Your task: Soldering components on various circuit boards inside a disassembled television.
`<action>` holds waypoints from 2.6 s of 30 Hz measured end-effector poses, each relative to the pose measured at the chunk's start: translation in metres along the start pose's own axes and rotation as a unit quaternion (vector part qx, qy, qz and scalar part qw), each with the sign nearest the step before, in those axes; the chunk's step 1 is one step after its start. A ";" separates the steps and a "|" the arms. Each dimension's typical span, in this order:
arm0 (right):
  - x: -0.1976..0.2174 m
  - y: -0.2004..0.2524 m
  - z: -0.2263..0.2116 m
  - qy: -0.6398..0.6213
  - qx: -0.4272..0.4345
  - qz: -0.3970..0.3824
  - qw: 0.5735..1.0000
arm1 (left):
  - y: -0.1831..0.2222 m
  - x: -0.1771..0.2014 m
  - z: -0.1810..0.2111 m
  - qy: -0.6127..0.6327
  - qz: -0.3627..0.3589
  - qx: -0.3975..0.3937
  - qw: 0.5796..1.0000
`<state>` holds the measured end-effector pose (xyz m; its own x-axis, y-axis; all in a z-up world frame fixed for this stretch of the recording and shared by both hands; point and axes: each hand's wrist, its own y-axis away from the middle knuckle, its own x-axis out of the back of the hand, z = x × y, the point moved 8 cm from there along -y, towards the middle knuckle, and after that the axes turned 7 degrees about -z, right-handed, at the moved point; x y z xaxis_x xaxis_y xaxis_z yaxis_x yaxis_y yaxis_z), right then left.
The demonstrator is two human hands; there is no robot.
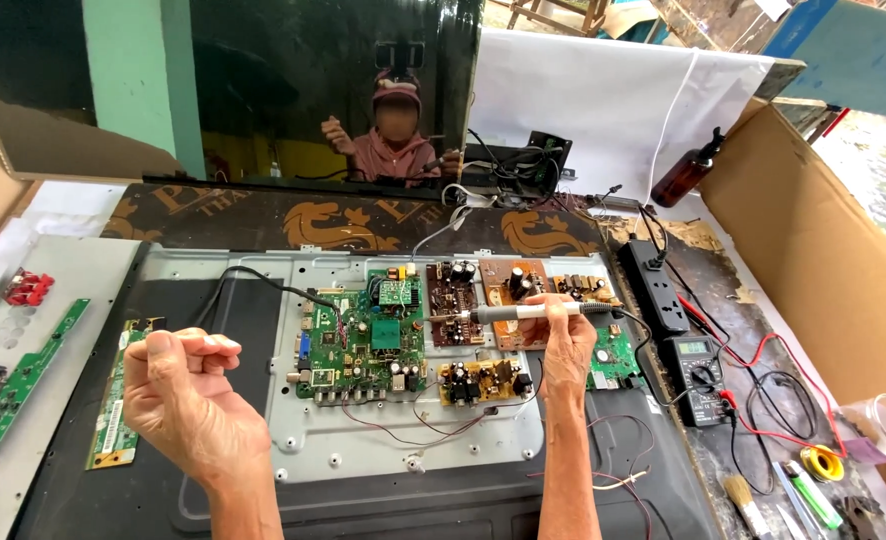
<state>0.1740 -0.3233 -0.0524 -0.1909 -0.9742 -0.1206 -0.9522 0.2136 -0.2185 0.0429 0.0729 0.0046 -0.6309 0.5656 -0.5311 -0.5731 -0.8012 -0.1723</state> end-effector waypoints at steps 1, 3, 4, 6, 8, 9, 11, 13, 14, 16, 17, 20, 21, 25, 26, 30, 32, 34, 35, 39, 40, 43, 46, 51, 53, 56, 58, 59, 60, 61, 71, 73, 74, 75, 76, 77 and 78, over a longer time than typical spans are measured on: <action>0.000 0.000 0.000 -0.001 0.004 -0.003 1.000 | 0.000 -0.001 -0.002 0.002 -0.010 -0.002 1.000; 0.000 0.001 0.000 0.003 0.006 -0.003 1.000 | 0.001 -0.001 -0.003 0.002 -0.018 -0.003 1.000; -0.001 0.001 -0.001 0.006 0.011 -0.004 1.000 | 0.001 -0.002 -0.003 0.004 -0.026 -0.008 1.000; 0.000 0.000 0.001 0.005 0.014 -0.007 1.000 | 0.002 -0.003 -0.002 0.003 -0.031 -0.011 0.999; 0.000 -0.001 0.000 0.004 0.018 -0.011 1.000 | 0.002 -0.005 -0.001 0.003 -0.036 -0.015 0.999; -0.001 0.000 -0.002 0.002 0.019 -0.013 1.000 | 0.002 -0.005 -0.001 0.008 -0.032 -0.013 0.999; -0.003 0.001 -0.002 -0.002 0.019 -0.012 1.000 | 0.001 -0.005 0.000 0.012 -0.031 -0.013 0.999; -0.004 0.001 0.000 -0.001 0.008 -0.022 1.000 | 0.001 -0.005 0.001 0.008 -0.030 -0.014 0.999; -0.004 0.001 0.000 -0.002 0.008 -0.021 1.000 | 0.001 -0.004 0.001 0.008 -0.030 -0.015 0.999; -0.004 0.001 0.000 0.006 0.007 -0.019 1.000 | 0.001 -0.002 -0.001 0.008 -0.025 -0.009 1.000; -0.003 0.001 0.002 0.005 0.007 -0.020 1.000 | 0.001 -0.002 -0.001 0.009 -0.025 -0.010 1.000; -0.003 0.000 0.003 0.009 0.007 -0.022 1.000 | 0.000 -0.002 0.000 0.007 -0.028 -0.014 0.999; -0.003 0.000 0.003 0.010 0.009 -0.021 1.000 | 0.000 -0.001 0.000 0.011 -0.026 -0.011 1.000; -0.005 0.001 -0.004 0.015 0.009 -0.016 1.000 | -0.001 -0.001 0.003 0.015 -0.016 -0.009 1.000; -0.005 0.002 -0.004 0.012 0.013 -0.018 1.000 | -0.002 -0.001 0.004 0.017 -0.016 -0.013 1.000; -0.003 0.001 -0.001 0.021 -0.005 -0.008 1.000 | -0.003 0.001 0.002 0.013 -0.013 -0.011 1.000; -0.002 0.000 0.001 0.016 -0.006 -0.007 1.000 | -0.004 0.000 0.001 0.016 -0.015 -0.011 1.000; 0.000 0.000 0.004 0.021 -0.009 -0.006 1.000 | -0.004 0.001 -0.001 0.014 -0.012 -0.005 1.000; -0.001 -0.002 0.002 0.021 -0.008 -0.006 1.000 | -0.005 0.000 -0.001 0.015 -0.012 -0.005 1.000; -0.002 0.000 0.001 0.025 -0.005 -0.008 1.000 | -0.004 0.002 0.001 0.013 -0.014 -0.009 1.000; -0.002 -0.001 0.000 0.030 -0.004 -0.008 1.000 | -0.004 0.001 0.002 0.014 -0.013 -0.011 1.000; -0.003 0.001 -0.001 0.023 -0.001 -0.013 1.000 | -0.003 0.002 0.003 0.009 -0.015 -0.012 1.000; -0.004 0.002 -0.001 0.020 -0.005 -0.013 1.000 | -0.005 0.005 0.001 0.011 -0.008 -0.011 1.000; -0.004 0.003 -0.004 0.020 -0.002 -0.007 1.000 | -0.009 0.010 0.000 0.015 -0.005 -0.021 1.000; -0.006 0.003 -0.005 0.013 0.001 -0.008 1.000 | -0.011 0.012 0.002 0.019 -0.003 -0.028 0.999; -0.006 0.004 -0.005 -0.019 -0.009 -0.007 1.000 | -0.013 0.013 0.005 0.038 -0.011 -0.033 0.999; -0.010 0.005 -0.005 -0.015 -0.023 -0.035 0.999 | -0.013 0.015 0.008 0.045 0.000 -0.038 0.998; -0.010 0.005 -0.006 -0.013 -0.024 -0.037 0.999 | -0.012 0.016 0.008 0.045 0.003 -0.037 0.998; -0.014 0.006 -0.006 -0.005 -0.033 -0.053 0.998 | -0.013 0.016 0.009 0.049 0.004 -0.036 0.998; -0.018 0.006 -0.005 0.002 -0.041 -0.070 0.997 | -0.013 0.017 0.010 0.053 0.006 -0.036 0.998; -0.035 0.012 -0.016 0.012 -0.029 -0.165 0.986 | -0.015 0.021 0.010 0.055 0.025 -0.018 0.998; -0.035 0.014 -0.019 0.051 -0.028 -0.172 0.983 | -0.014 0.020 0.013 0.058 0.021 -0.022 0.998; -0.036 0.016 -0.025 0.051 -0.029 -0.175 0.983 | -0.014 0.021 0.013 0.057 0.023 -0.023 0.998; -0.037 0.018 -0.031 0.054 -0.028 -0.170 0.984 | -0.015 0.021 0.014 0.056 0.021 -0.025 0.998; -0.036 0.021 -0.037 0.057 -0.028 -0.164 0.984 | -0.014 0.022 0.014 0.054 0.019 -0.026 0.998; -0.038 0.023 -0.039 0.058 -0.029 -0.164 0.984 | -0.014 0.022 0.015 0.054 0.020 -0.026 0.998; -0.040 0.024 -0.041 0.061 -0.030 -0.173 0.983 | -0.014 0.021 0.015 0.053 0.019 -0.026 0.998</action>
<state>0.1491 -0.2818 -0.0134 0.1232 -0.9901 0.0678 -0.9768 -0.1330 -0.1680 0.0299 0.0994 0.0082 -0.5904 0.5130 -0.6231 -0.5210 -0.8319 -0.1913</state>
